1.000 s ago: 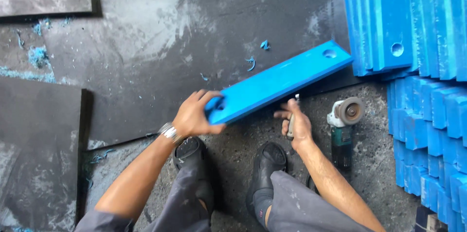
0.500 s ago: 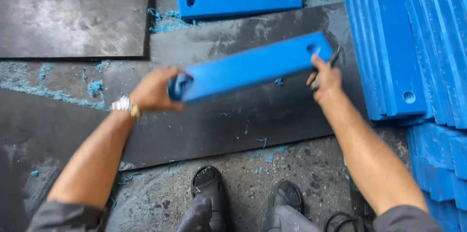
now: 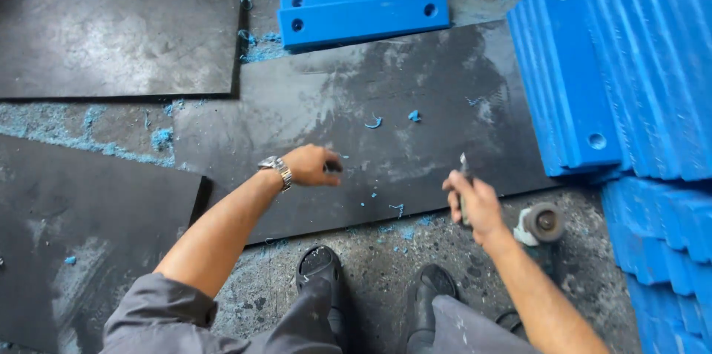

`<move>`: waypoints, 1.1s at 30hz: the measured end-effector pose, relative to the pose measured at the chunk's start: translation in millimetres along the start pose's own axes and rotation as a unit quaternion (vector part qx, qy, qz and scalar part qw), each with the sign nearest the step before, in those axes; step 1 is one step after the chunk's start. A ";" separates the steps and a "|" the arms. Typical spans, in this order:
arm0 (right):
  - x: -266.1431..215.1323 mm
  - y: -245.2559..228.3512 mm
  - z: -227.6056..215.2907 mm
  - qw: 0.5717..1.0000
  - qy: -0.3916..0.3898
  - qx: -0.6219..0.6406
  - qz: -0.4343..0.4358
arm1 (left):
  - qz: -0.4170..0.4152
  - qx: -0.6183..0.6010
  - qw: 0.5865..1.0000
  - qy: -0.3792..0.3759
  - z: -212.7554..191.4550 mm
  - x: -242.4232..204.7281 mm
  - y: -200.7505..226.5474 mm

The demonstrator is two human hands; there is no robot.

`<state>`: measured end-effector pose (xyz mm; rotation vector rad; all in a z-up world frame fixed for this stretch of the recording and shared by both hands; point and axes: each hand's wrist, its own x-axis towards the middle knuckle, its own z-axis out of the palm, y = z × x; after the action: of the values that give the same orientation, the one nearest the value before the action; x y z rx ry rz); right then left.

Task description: The person uses an angle grinder to smooth the edges of a blue plastic block. They then use a deburring tool to clean the edges of the holes in the block. The person repeats this process on several blue plastic blocks.

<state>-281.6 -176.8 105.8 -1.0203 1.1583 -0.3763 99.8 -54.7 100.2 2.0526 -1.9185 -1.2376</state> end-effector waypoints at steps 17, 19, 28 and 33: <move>51.2 -55.6 -161.9 0.756 0.222 -0.610 -0.086 | 0.055 0.188 0.981 0.003 -55.9 0.2 159.9; 87.8 -70.3 -191.9 0.718 0.265 -0.640 -0.067 | 0.089 0.166 0.982 0.035 -31.9 22.1 166.0; 145.9 -62.8 -233.4 0.700 0.364 -0.606 0.097 | 0.072 -0.291 0.954 -0.006 109.3 13.0 152.1; 141.9 -84.8 -218.3 0.714 0.289 -0.618 0.160 | -0.035 -0.224 0.974 -0.024 137.2 15.6 138.2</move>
<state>-397.1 -424.1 85.2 -1.8615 2.2299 0.5351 -93.2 -35.8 76.3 1.8763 -1.4188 -1.5739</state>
